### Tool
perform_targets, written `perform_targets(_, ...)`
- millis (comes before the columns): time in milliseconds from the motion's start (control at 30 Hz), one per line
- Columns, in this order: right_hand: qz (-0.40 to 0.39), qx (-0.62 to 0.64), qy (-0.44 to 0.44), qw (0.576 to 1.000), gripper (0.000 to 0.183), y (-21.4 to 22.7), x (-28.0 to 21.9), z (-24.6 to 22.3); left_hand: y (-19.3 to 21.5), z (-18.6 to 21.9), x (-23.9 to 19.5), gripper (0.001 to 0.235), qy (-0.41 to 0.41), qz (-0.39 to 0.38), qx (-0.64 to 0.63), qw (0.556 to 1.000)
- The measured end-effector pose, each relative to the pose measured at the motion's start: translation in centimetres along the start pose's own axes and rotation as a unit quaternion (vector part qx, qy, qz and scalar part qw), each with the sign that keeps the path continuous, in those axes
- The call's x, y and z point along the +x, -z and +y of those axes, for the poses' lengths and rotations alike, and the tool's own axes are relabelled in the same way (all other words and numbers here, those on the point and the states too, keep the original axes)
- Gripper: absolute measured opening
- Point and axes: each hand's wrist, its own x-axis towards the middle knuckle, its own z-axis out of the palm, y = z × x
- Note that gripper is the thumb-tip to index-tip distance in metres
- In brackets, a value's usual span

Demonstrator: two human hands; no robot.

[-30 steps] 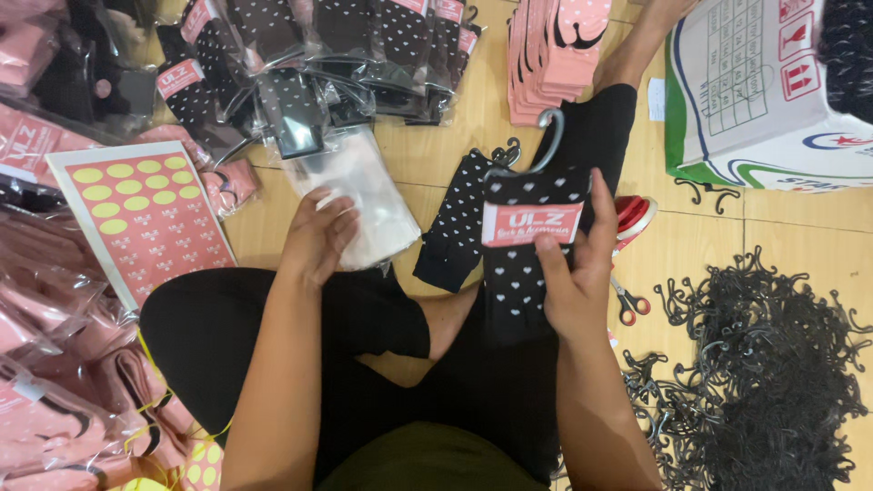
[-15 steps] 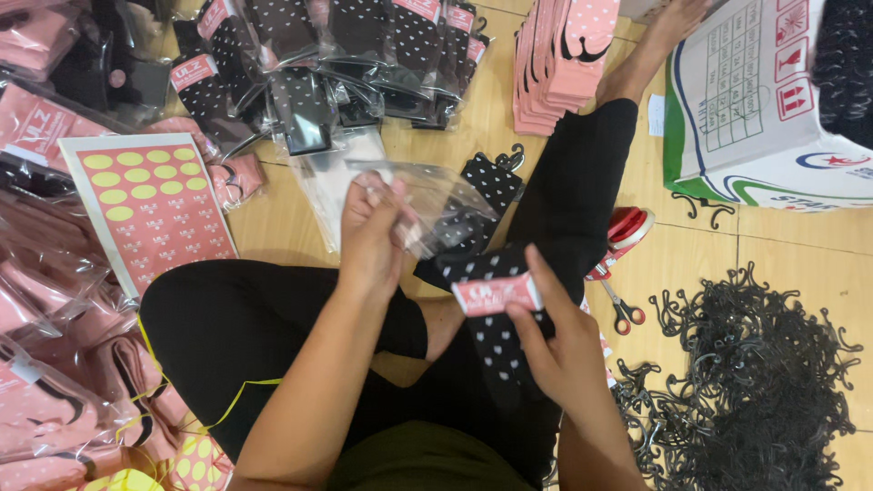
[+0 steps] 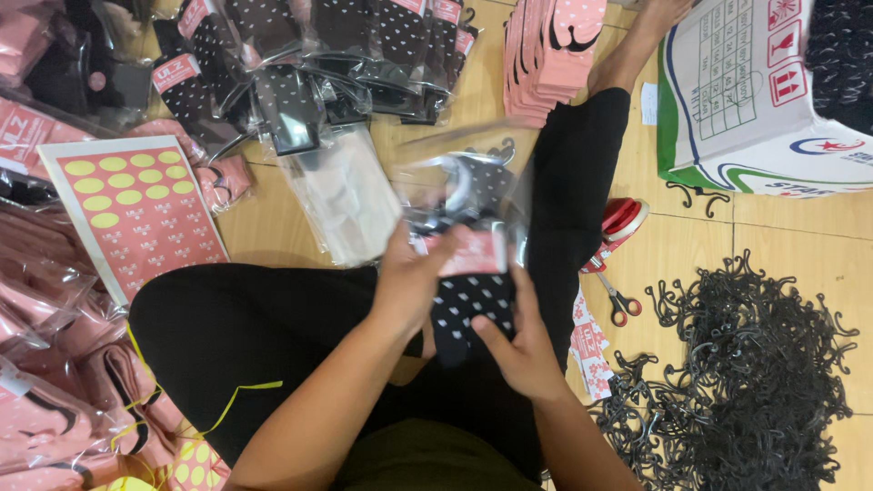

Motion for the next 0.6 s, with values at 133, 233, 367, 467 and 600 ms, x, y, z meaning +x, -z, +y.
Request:
perform_targets(133,0.041,-0.050,0.013,0.998,0.084,1.6,0.9,-0.2,-2.2,-3.3,-2.1,0.056,0.015,0.038,0.029,0.999)
perform_targets(233,0.083,0.054,0.009,0.995,0.085,1.9,1.2,-0.4,-1.5,-5.4,-2.6,0.055,0.049,-0.042,-0.021,0.998)
perform_targets(367,0.025,0.364,0.035,0.930,0.090,1.8,-0.2,2.3,-1.2,-6.0,-3.3,0.054,0.131,-0.014,-0.162,0.978)
perform_targets(467,0.022,0.254,0.057,0.965,0.073,2.7,-0.7,3.0,-3.1,-2.4,-4.6,0.048,0.228,0.046,-0.224,0.947)
perform_targets(600,0.022,0.044,0.094,0.994,0.045,4.4,-1.9,3.4,-4.8,0.5,-5.8,0.046,0.355,0.086,-0.330,0.870)
